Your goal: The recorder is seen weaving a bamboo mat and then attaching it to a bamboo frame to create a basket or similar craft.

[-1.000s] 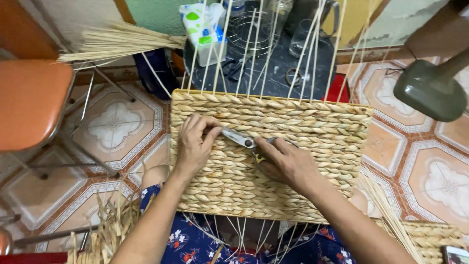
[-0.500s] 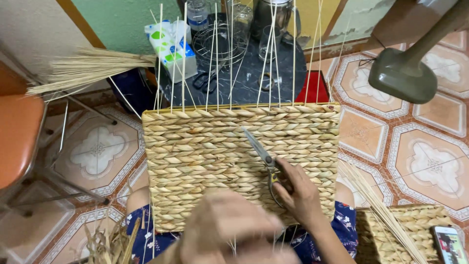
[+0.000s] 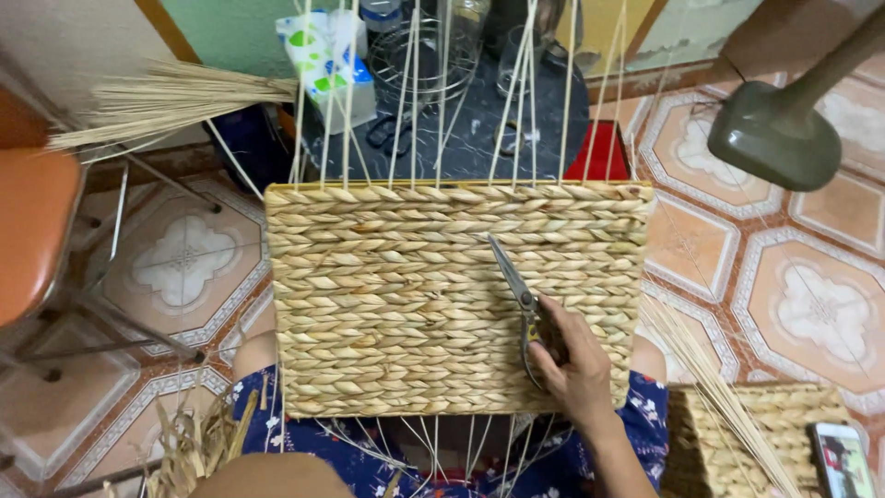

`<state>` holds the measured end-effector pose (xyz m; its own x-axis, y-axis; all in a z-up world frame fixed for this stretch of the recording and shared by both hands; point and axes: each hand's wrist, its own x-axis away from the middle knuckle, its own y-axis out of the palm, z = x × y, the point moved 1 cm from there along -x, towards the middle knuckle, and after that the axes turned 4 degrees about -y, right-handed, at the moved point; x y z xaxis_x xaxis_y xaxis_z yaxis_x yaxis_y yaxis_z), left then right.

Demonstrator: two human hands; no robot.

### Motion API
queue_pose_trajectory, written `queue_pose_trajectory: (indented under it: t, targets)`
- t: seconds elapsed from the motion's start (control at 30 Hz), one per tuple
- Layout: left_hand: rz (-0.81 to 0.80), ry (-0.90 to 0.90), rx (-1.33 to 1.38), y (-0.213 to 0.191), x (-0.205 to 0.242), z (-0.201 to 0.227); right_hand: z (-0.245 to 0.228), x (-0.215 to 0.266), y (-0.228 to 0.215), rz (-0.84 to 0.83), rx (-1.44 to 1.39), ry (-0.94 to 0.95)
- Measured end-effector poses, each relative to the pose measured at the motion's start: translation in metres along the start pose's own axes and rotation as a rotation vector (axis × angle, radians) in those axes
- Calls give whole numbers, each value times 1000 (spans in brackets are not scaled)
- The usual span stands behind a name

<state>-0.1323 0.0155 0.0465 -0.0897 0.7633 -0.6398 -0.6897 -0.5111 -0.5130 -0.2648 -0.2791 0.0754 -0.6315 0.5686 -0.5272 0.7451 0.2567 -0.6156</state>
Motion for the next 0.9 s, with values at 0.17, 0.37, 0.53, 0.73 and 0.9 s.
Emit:
queue_pose_trajectory:
  t: [0.17, 0.37, 0.53, 0.73, 0.9]
  targets:
    - [-100, 12, 80, -47, -103, -9, 14, 20, -22, 57, -42, 86]
    - [-52, -71, -20, -38, -286, -7, 46, 39, -47, 233, 176, 167]
    - [-48, 37, -120, 58, -323, -82, 61, 36, -67, 235, 213, 268]
    - [-49, 118, -364, 126, -361, -105, 80, 30, -78, 199, 306, 290]
    - [-38, 69, -453, 137, -366, -106, 91, 29, -82, 170, 340, 220]
